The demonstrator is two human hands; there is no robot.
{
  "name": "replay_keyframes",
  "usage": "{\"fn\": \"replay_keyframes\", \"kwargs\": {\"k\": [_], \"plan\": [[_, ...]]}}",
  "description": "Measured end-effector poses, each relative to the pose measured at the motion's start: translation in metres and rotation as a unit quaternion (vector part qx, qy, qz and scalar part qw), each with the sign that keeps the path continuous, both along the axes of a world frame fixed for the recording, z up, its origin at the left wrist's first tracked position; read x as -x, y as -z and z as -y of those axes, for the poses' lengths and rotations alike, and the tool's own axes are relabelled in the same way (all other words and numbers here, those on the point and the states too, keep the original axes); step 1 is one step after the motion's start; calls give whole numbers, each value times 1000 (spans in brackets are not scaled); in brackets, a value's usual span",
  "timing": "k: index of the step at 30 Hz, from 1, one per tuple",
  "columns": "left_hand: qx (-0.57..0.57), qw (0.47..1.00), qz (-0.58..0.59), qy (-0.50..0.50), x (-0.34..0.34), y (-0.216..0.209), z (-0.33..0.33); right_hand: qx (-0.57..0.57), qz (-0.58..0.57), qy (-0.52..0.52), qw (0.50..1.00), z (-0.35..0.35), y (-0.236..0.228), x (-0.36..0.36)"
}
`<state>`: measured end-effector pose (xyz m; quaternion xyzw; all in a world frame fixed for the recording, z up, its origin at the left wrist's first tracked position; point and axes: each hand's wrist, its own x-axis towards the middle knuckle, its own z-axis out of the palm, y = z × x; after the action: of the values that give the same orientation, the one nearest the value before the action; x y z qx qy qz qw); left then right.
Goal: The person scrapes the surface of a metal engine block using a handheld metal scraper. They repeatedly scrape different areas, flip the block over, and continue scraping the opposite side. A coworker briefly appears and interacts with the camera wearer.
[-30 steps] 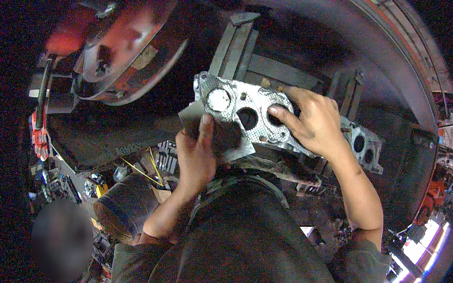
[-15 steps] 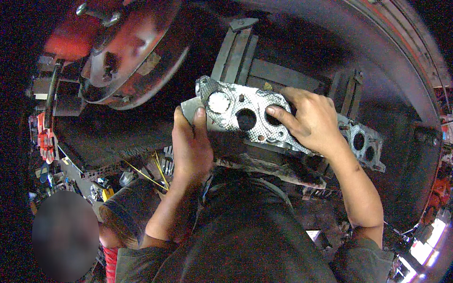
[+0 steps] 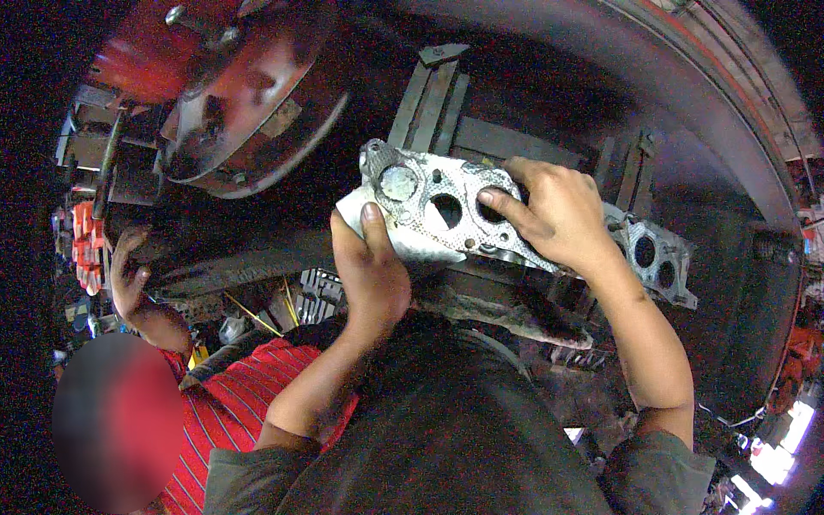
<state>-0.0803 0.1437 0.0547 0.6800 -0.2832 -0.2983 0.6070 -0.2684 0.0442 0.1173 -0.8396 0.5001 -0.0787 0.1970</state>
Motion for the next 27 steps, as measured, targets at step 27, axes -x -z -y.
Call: {"fn": "replay_keyframes", "kwargs": {"k": [27], "plan": [[-25,993,116,8,4,-25,-1,29,17,-11,999,-5,5,3]]}}
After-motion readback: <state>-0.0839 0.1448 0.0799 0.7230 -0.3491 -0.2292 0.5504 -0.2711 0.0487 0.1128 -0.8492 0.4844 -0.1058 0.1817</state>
